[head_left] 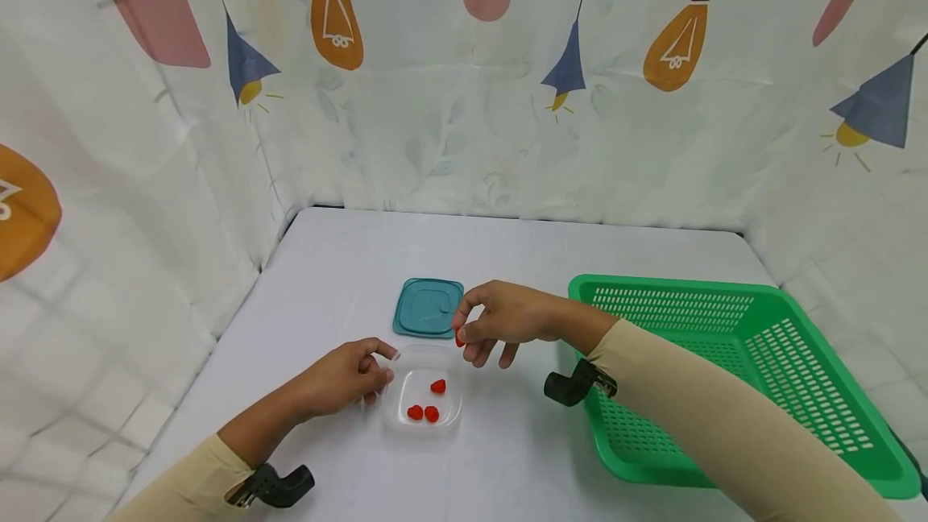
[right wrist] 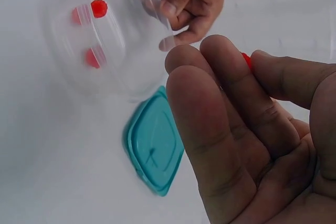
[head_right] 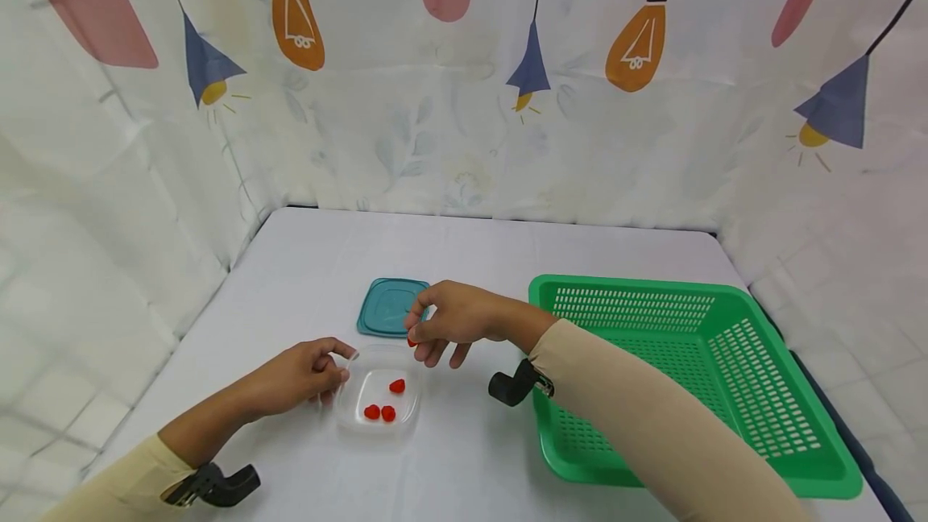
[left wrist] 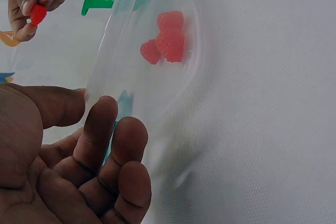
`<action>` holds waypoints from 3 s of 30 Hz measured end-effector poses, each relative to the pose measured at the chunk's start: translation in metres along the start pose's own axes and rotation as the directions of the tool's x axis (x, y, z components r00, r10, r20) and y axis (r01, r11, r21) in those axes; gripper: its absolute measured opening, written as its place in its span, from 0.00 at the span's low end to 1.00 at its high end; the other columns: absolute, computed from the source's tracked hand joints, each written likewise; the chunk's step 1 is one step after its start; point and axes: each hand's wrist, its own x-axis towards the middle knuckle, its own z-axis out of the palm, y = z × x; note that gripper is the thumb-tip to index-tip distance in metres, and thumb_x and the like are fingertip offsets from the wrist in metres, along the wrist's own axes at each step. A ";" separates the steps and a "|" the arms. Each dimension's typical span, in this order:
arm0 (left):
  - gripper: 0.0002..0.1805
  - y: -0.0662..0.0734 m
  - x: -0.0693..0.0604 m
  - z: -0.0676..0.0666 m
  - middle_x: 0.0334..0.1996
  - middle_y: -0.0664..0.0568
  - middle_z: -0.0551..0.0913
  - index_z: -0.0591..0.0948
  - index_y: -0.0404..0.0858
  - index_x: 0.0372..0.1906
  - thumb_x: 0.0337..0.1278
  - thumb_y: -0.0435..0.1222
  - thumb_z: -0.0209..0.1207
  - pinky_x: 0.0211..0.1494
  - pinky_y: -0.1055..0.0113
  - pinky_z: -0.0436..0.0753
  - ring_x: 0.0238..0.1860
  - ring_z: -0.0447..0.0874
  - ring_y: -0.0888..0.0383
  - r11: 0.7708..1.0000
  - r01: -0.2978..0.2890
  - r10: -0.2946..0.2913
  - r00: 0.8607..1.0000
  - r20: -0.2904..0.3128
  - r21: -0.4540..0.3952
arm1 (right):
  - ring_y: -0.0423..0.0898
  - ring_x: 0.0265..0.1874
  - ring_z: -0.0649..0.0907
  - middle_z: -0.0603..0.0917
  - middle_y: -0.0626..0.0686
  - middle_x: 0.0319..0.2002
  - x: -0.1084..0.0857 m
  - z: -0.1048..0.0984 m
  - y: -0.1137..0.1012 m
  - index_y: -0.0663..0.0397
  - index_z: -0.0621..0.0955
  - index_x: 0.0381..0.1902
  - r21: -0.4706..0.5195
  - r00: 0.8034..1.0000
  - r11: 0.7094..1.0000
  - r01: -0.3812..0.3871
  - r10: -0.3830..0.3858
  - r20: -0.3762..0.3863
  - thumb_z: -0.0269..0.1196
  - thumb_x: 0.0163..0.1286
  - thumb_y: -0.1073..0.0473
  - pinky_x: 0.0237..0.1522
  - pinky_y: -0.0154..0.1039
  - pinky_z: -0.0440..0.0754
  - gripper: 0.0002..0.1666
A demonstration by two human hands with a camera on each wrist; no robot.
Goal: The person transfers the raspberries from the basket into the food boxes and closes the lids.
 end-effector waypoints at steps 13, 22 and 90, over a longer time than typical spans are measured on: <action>0.21 0.000 0.001 -0.001 0.27 0.46 0.82 0.76 0.33 0.61 0.69 0.37 0.63 0.31 0.62 0.78 0.29 0.79 0.51 1.000 -0.015 0.015 1.000 0.007 0.002 | 0.58 0.35 0.90 0.89 0.57 0.32 0.008 0.018 -0.002 0.49 0.81 0.47 -0.010 0.999 1.000 -0.011 0.011 0.038 0.66 0.73 0.59 0.27 0.46 0.86 0.07; 0.21 -0.002 0.001 0.001 0.27 0.47 0.81 0.76 0.33 0.61 0.68 0.37 0.63 0.30 0.63 0.77 0.29 0.79 0.52 1.000 -0.017 0.017 1.000 0.010 -0.008 | 0.52 0.32 0.90 0.89 0.53 0.33 0.005 0.012 0.003 0.47 0.82 0.48 -0.052 1.000 0.998 -0.019 0.020 0.014 0.65 0.74 0.58 0.24 0.43 0.83 0.07; 0.19 0.003 0.001 0.001 0.26 0.48 0.81 0.77 0.36 0.61 0.69 0.36 0.63 0.31 0.63 0.77 0.30 0.78 0.52 0.999 0.026 -0.026 1.000 -0.014 0.027 | 0.55 0.40 0.84 0.83 0.58 0.42 -0.139 -0.098 0.168 0.55 0.82 0.55 -0.045 0.940 0.942 -0.332 0.327 -0.098 0.60 0.78 0.48 0.28 0.46 0.79 0.19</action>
